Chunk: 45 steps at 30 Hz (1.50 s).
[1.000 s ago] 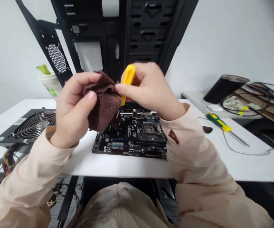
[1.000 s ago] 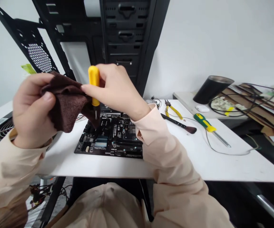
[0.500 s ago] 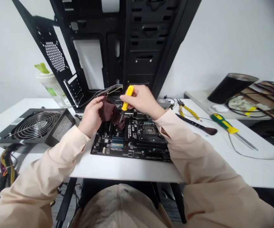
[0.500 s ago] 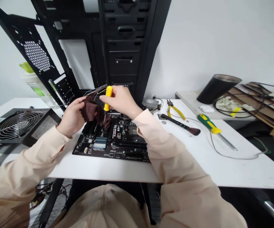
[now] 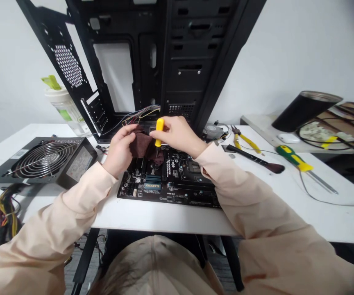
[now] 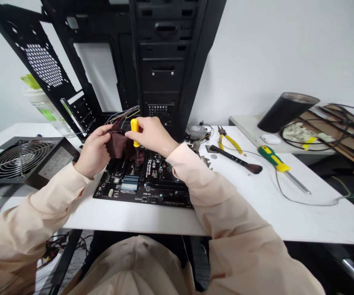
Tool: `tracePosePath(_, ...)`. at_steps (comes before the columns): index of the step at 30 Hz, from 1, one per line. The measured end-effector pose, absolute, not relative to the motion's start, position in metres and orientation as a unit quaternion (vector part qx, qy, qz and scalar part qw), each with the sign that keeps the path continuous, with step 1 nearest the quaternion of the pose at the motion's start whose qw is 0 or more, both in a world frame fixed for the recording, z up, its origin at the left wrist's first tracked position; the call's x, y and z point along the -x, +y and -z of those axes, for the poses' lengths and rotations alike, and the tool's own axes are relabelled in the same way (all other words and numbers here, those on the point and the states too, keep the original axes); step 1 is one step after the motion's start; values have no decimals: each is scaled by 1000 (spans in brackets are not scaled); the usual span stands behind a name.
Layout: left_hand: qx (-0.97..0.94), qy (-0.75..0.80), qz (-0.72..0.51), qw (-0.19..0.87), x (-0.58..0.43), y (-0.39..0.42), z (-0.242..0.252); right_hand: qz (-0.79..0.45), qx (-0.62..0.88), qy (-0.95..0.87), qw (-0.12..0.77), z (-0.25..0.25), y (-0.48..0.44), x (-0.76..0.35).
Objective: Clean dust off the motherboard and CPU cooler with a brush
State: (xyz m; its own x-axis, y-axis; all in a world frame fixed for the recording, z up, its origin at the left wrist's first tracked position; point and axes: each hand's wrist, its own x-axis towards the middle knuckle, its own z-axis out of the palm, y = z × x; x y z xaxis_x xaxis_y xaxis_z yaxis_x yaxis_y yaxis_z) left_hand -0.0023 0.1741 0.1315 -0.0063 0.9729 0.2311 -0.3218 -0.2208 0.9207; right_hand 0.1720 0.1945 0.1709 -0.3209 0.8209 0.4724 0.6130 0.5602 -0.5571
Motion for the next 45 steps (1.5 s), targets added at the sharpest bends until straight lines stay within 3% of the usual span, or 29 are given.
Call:
tracePosePath(25, -488, 307, -631, 519, 4, 174, -128, -86, 481, -765, 420, -158, 209, -179)
tracePosePath(34, -533, 232, -623, 524, 3, 151, -151, -41, 462, -776, 429, -193, 187, -181)
tracePosePath(41, -582, 157, -617, 506, 7, 129, -177, -164, 434, -786, 408, -235, 155, -196)
tracePosePath(45, -546, 177, -587, 572, -2, 129, -178, -212, 448, -775, 391, -250, 144, -208)
